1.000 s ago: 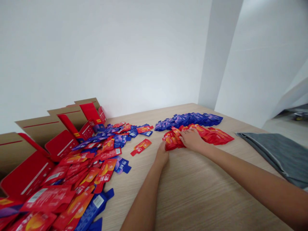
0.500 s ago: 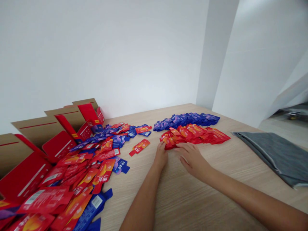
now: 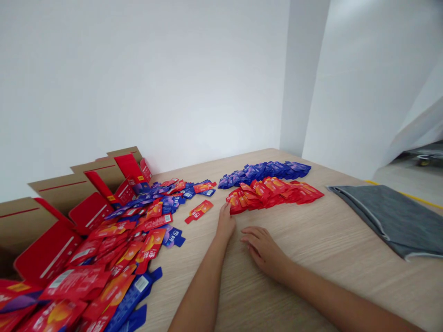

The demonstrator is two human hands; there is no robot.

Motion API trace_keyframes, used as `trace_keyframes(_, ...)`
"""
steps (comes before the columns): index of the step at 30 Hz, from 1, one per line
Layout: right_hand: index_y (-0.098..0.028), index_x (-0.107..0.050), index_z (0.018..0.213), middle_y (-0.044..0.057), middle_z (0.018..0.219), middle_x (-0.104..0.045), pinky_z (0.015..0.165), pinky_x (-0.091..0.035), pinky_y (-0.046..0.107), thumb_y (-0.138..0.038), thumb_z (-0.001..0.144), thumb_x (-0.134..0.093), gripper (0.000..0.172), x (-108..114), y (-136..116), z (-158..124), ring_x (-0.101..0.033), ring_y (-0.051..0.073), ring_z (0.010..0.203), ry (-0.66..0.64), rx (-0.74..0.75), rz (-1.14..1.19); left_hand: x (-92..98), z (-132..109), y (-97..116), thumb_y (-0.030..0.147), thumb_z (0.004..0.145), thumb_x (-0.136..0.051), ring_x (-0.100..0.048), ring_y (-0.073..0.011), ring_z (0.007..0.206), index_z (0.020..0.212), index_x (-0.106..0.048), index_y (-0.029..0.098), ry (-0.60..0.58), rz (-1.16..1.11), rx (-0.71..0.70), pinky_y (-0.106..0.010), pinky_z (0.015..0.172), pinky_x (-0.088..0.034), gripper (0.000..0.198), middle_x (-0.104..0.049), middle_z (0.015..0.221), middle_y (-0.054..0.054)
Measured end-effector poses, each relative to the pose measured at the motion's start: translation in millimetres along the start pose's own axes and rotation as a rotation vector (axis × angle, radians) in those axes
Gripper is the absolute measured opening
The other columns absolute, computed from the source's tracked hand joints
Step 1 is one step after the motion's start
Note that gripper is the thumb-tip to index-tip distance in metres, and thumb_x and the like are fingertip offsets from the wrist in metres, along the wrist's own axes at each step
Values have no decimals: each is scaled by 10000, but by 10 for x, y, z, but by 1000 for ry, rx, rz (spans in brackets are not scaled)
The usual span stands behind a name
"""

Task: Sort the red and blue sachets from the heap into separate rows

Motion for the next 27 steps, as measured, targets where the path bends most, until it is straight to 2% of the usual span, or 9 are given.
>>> trace_keyframes(8, -162, -626, 1009, 123, 1132, -624, 949, -418, 425, -22, 770, -433, 337, 22, -25, 18, -528, 221, 1081, -40, -2, 42, 130, -75, 99, 25, 720, -403, -472, -225, 1225, 1194, -545, 146, 42, 70, -13, -411, 1092, -305, 509, -564, 1261, -128)
trace_keyframes(12, -159, -630, 994, 111, 1117, -626, 955, -406, 407, -29, 778, -450, 310, 2, -44, 26, -525, 218, 1080, -66, -13, 71, 118, 18, 200, 220, 795, -515, -382, -252, 1308, 1308, -425, 159, 42, 99, -40, -429, 1111, -259, 524, -458, 1377, -143)
trace_keyframes(16, -162, -631, 975, 106, 1083, -631, 947, -402, 396, -29, 784, -452, 293, -35, -34, 46, -529, 215, 1063, -86, -26, 93, 19, 295, 473, 451, 680, -685, -272, -302, 1371, 1362, -350, 144, -87, 147, -143, -452, 1118, -217, 819, -330, 1464, -186)
trace_keyframes(20, -159, -634, 956, 97, 1026, -641, 936, -398, 370, -27, 782, -461, 279, -45, -20, 64, -539, 207, 1028, -111, -62, 95, -92, 557, 708, 510, 510, -788, -210, -367, 1383, 1367, -354, 138, -322, 219, -175, -479, 1109, -203, 1030, -226, 1500, -225)
trace_keyframes(23, -162, -635, 941, 90, 1000, -645, 931, -393, 358, -46, 802, -456, 255, -34, -30, 79, -546, 198, 997, -145, -79, 83, -125, 630, 747, 515, 518, -782, -248, -354, 1374, 1351, -389, 153, -416, 254, -163, -460, 1105, -231, 990, -269, 1487, -207)
trace_keyframes(27, -155, -645, 929, 92, 1000, -648, 929, -386, 339, -64, 810, -464, 235, -24, -46, 97, -545, 193, 979, -183, -95, 99, -132, 592, 679, 471, 624, -736, -328, -309, 1344, 1299, -449, 163, -380, 291, -209, -425, 1099, -272, 796, -359, 1443, -172)
Point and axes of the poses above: each hand's wrist, its own z-axis towards the middle knuckle, its own x-axis out of the back of the hand, y = z × x, the point moved 2 cm from there along z, towards the middle knuckle
